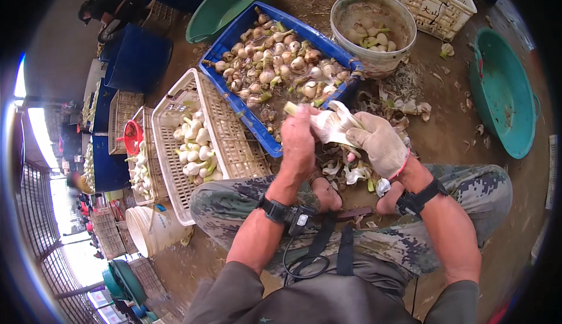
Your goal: The person is peeling and cleaning flower or garlic bulbs by hand while wearing gloves.
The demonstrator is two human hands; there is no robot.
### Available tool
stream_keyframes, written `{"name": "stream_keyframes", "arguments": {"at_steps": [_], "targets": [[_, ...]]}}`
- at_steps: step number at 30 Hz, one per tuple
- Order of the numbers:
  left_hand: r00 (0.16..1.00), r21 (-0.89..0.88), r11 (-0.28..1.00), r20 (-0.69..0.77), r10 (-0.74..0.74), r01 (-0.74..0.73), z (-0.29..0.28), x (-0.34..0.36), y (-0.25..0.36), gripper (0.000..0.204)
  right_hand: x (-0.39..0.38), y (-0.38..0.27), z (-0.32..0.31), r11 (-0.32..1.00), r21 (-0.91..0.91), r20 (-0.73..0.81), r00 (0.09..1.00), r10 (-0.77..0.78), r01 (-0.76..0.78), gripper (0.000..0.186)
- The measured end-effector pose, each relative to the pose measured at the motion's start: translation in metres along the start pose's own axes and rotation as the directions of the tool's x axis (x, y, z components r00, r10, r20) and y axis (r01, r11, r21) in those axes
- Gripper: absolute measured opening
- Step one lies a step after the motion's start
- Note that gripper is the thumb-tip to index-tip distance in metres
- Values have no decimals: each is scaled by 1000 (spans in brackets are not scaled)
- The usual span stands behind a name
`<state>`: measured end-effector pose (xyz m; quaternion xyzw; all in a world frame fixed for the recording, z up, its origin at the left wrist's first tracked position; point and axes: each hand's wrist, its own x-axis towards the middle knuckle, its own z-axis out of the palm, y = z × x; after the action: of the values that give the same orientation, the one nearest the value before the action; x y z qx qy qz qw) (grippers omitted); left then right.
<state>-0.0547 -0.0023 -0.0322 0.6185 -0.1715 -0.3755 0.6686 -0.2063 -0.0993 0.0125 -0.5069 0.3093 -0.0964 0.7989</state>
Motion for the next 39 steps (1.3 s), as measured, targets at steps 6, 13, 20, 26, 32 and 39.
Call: {"name": "stream_keyframes", "arguments": {"at_steps": [6, 13, 20, 26, 32, 39], "targets": [[935, -433, 901, -312, -168, 18, -75, 49, 32, 32, -8, -10, 5, 990, -118, 40, 996, 86, -81, 16], [649, -629, 322, -759, -55, -708, -136, 72, 94, 53, -1, 3, -13, 452, -892, -37, 999, -24, -22, 16], [846, 794, 608, -321, 425, -5, -147, 136, 3, 23, 3, -6, -13, 203, -970, -141, 990, -26, -133, 27], [969, 967, -127, -200, 147, 219, -133, 167, -35, 20, 7, 0, -11, 284, -949, -132, 991, 36, -137, 29], [939, 989, 144, -35, 341, -16, -150, 177, -36, 24, 7, 3, -9, 311, -949, -43, 999, 33, -52, 25], [941, -95, 952, -151, -303, 291, -76, 153, 7, 24, 11, 10, -8, 344, -939, -38, 998, -50, -19, 24]]}}
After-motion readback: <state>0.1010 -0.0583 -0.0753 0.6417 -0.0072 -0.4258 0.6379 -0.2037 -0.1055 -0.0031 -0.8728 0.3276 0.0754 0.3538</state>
